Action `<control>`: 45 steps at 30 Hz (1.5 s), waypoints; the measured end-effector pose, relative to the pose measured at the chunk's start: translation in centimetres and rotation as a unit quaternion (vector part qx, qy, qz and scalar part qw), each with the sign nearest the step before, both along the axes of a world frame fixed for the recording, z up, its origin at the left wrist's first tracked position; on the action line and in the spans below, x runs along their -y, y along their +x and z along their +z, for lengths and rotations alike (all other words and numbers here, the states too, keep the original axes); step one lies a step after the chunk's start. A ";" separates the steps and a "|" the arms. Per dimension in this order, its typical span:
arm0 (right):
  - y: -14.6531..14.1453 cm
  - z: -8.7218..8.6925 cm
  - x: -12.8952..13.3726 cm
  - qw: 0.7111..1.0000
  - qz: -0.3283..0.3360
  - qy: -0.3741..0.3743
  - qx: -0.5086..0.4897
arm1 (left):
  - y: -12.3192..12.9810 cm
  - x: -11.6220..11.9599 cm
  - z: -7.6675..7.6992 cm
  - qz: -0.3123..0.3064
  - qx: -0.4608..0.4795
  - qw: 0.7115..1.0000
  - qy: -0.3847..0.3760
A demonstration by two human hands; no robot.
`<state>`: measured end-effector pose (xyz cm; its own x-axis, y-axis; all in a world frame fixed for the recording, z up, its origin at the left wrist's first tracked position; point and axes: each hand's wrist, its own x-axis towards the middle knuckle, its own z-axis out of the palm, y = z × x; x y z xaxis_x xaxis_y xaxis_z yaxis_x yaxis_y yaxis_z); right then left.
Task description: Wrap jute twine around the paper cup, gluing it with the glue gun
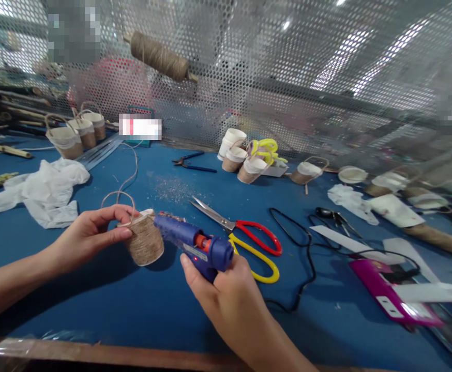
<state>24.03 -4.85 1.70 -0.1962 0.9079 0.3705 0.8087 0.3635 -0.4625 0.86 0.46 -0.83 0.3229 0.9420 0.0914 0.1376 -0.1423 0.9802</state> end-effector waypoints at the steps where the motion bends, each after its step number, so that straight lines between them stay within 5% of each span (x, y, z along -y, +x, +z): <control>1: 0.0 -0.1 -0.1 1.000 -0.004 0.003 -0.003 | 0.0 0.0 0.0 -0.001 -0.002 1.000 0.000; 25: -0.9 1.1 0.8 0.992 0.079 -0.083 -0.057 | 0.2 0.0 0.5 0.000 -0.014 1.000 0.013; 45: 0.2 0.1 0.4 0.997 -0.034 -0.062 -0.035 | 0.0 -0.1 0.2 0.000 -0.012 1.000 0.016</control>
<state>24.26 -5.24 1.78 -0.1110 0.9577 0.2654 0.7937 0.2462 -0.5563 0.88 0.60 -0.59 0.3250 0.9389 0.1132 0.1616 -0.1731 0.9716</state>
